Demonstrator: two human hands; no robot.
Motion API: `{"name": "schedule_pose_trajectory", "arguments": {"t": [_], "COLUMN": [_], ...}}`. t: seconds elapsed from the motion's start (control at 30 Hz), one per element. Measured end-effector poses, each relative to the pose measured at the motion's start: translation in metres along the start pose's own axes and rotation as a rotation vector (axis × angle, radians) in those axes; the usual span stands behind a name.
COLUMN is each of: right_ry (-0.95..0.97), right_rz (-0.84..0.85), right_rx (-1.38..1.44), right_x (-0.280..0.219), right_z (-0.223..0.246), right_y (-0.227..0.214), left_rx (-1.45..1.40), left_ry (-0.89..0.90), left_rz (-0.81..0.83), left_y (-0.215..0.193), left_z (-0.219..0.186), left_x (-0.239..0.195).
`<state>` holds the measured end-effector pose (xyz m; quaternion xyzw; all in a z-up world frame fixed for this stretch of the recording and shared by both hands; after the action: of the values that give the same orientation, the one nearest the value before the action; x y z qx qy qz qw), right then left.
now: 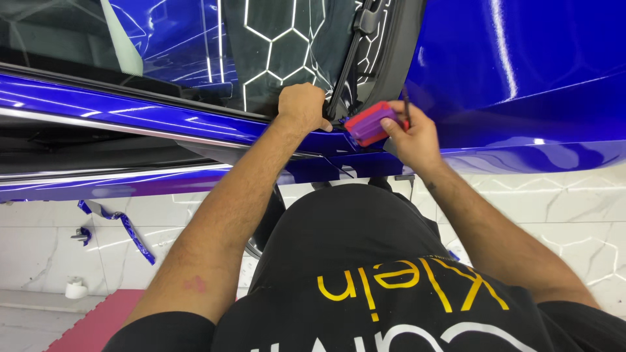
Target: The person applies a blue vinyl wrap to the lower edge of a car door using a red squeegee to smooth the material and a knife to trim excess. The person works along the door's bottom edge, tucking the wrap into the seam and cutting it flush with the body line.
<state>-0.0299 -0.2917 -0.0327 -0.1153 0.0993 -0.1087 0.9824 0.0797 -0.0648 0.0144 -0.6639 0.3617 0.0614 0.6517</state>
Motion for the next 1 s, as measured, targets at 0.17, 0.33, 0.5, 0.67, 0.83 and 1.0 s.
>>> {"name": "schedule_pose_trajectory", "arguments": {"t": [0.17,0.33,0.5,0.67,0.83,1.0], "right_ry": [-0.012,0.037,-0.003,0.005,-0.076,-0.136], "right_rz": [0.144,0.26,0.36,0.431,0.401,0.345], "right_rx": [-0.135,-0.308,-0.276,-0.291,-0.554,-0.788], "right_x": [0.0,-0.001,-0.006,-0.007,0.004,-0.009], "right_z": [-0.02,-0.029,-0.018,0.011,-0.024,-0.027], "right_y": [0.037,0.046,0.056,0.063,0.068,0.072], "left_rx": [0.054,0.03,0.041,0.036,0.048,0.029], "left_ry": [-0.014,-0.03,-0.026,-0.02,-0.026,-0.008], "left_rz": [-0.066,-0.111,-0.07,-0.045,-0.03,-0.003], "left_y": [0.01,0.027,0.024,0.034,0.033,0.024], "left_z": [-0.003,0.006,0.006,0.012,0.011,0.008], "left_x": [0.013,0.031,0.031,0.046,0.047,0.039]}}
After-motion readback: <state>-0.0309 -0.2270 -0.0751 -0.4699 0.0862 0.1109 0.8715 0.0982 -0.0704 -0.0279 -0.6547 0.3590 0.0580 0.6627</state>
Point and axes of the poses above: each hand's wrist, its own x-axis towards the middle knuckle, its own y-axis out of the palm, z = x × y, the point moved 8 cm from there along x, towards the middle knuckle, and after that the axes turned 1 degree about x, right-handed, at the moved point
